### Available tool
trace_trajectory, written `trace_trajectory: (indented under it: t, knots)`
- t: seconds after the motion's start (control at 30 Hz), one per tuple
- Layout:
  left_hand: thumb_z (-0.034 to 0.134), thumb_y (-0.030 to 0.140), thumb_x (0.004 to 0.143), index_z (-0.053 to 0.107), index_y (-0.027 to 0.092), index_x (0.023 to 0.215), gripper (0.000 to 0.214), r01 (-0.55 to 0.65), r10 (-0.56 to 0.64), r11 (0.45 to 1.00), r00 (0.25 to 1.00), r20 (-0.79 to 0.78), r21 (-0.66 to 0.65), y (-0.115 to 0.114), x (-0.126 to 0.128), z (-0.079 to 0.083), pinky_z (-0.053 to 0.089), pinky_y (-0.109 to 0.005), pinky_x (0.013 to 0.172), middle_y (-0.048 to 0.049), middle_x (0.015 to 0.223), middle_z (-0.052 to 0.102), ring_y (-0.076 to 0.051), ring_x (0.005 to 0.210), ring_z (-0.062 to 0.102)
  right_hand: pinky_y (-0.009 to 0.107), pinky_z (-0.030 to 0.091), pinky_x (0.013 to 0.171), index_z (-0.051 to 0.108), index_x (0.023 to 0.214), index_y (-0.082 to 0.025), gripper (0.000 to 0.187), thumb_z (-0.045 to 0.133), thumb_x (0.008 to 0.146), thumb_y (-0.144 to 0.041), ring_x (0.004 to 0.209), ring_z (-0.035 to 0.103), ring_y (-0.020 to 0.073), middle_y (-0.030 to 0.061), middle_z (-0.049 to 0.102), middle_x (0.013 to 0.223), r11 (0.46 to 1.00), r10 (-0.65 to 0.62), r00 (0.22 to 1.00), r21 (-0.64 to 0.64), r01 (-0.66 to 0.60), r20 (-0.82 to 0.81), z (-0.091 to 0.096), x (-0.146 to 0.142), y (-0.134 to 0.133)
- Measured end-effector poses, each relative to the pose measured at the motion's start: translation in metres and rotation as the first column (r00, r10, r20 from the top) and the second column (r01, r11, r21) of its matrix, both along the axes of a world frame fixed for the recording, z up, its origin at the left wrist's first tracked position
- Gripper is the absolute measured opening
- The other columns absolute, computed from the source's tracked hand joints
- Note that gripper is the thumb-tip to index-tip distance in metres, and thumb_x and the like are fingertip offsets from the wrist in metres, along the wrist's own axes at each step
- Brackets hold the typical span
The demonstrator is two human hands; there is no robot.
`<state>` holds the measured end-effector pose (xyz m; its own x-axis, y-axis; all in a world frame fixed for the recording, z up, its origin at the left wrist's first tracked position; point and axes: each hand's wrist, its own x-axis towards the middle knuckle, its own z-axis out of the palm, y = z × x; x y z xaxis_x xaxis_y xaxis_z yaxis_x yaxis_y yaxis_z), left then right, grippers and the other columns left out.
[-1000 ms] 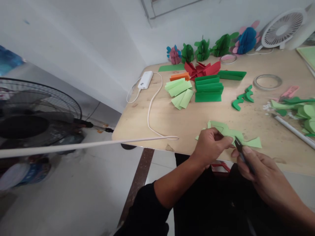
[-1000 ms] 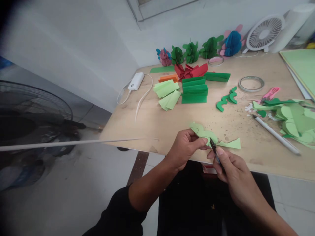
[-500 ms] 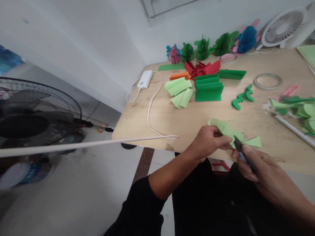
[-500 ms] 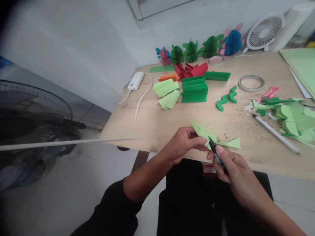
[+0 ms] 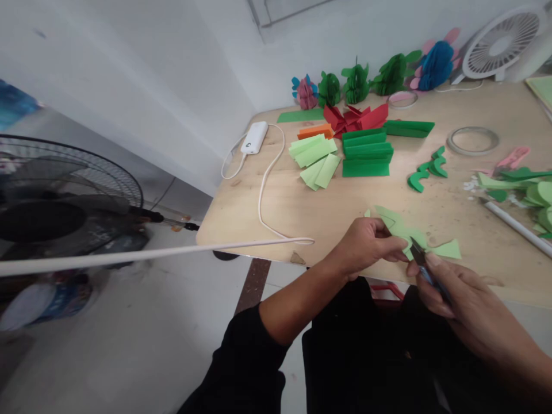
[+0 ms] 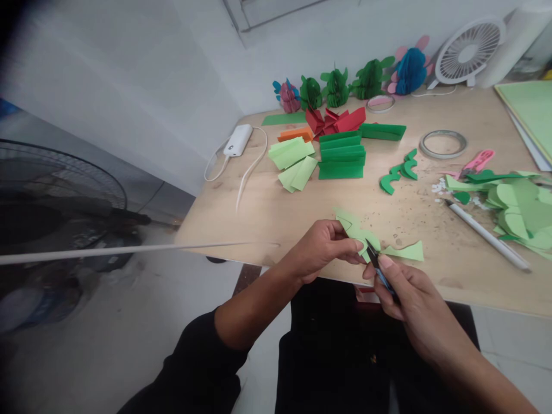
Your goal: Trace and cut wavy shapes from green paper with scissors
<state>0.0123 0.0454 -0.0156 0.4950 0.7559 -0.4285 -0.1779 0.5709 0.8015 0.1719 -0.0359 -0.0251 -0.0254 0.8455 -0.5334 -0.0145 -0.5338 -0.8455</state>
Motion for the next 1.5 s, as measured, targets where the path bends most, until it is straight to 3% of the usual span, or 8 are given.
trace_trajectory:
  t: [0.2, 0.4, 0.77, 1.0, 1.23, 1.5]
  knots:
    - [0.076, 0.020, 0.062, 0.068, 0.011, 0.072, 0.016, 0.007, -0.007, 1.000, 1.000, -0.002, 0.003, 0.0004, 0.0003, 0.0008, 0.053, -0.026, 0.069, -0.0007, 0.067, 0.067, -0.010, 0.060, 0.064, 0.027, 0.027, 0.047, 0.059, 0.070, -0.023, 0.044, 0.051, 0.088, -0.061, 0.047, 0.027, 0.0095, -0.0065, 0.036, 0.049, 1.000, -0.015, 1.000, -0.012, 0.014, -0.013, -0.0006, -0.0001, 0.0002]
    - [0.074, 0.017, 0.065, 0.068, 0.012, 0.070, 0.010, -0.003, 0.003, 1.000, 1.000, -0.011, 0.009, 0.0003, 0.0013, 0.0022, 0.053, -0.025, 0.066, -0.0003, 0.065, 0.066, -0.010, 0.058, 0.063, 0.028, 0.030, 0.049, 0.050, 0.057, -0.023, 0.050, 0.048, 0.089, -0.062, 0.047, 0.027, 0.0102, -0.0053, 0.035, 0.049, 1.000, 0.000, 1.000, 0.006, 0.000, 0.000, 0.0016, -0.0004, 0.0005]
    - [0.072, 0.015, 0.066, 0.067, 0.012, 0.069, 0.007, 0.002, -0.002, 1.000, 1.000, -0.015, 0.006, -0.0001, 0.0014, 0.0050, 0.054, -0.025, 0.068, 0.0002, 0.063, 0.065, -0.009, 0.057, 0.062, 0.027, 0.027, 0.046, 0.061, 0.070, -0.022, 0.045, 0.052, 0.086, -0.063, 0.046, 0.028, 0.0087, -0.0062, 0.036, 0.049, 1.000, -0.021, 1.000, 0.016, 0.021, 0.000, 0.0006, -0.0029, 0.0009]
    - [0.075, 0.018, 0.063, 0.068, 0.012, 0.070, 0.011, 0.004, -0.004, 1.000, 1.000, -0.007, 0.001, -0.0002, -0.0003, 0.0052, 0.054, -0.025, 0.067, -0.0004, 0.065, 0.067, -0.010, 0.060, 0.063, 0.027, 0.028, 0.046, 0.061, 0.070, -0.022, 0.045, 0.051, 0.086, -0.064, 0.046, 0.029, 0.0095, -0.0061, 0.035, 0.048, 1.000, -0.022, 1.000, 0.012, 0.022, 0.011, 0.0017, -0.0027, -0.0007]
    - [0.085, 0.033, 0.053, 0.065, 0.013, 0.068, 0.032, 0.000, 0.000, 1.000, 1.000, -0.013, 0.011, -0.0023, -0.0028, 0.0009, 0.053, -0.026, 0.068, 0.0001, 0.064, 0.064, -0.011, 0.062, 0.063, 0.027, 0.026, 0.045, 0.060, 0.068, -0.022, 0.047, 0.051, 0.086, -0.064, 0.047, 0.028, 0.0101, -0.0056, 0.034, 0.049, 1.000, 0.002, 1.000, -0.001, -0.002, 0.008, 0.0022, -0.0040, -0.0015]
    - [0.085, 0.038, 0.054, 0.060, 0.014, 0.064, 0.037, -0.025, 0.025, 0.999, 1.000, -0.007, 0.023, -0.0076, -0.0039, -0.0003, 0.052, -0.026, 0.067, 0.0005, 0.065, 0.063, -0.011, 0.062, 0.062, 0.026, 0.024, 0.045, 0.059, 0.075, -0.022, 0.044, 0.053, 0.085, -0.064, 0.046, 0.026, 0.0092, -0.0072, 0.033, 0.049, 0.999, -0.035, 0.999, -0.025, 0.034, -0.014, -0.0026, -0.0061, -0.0050]
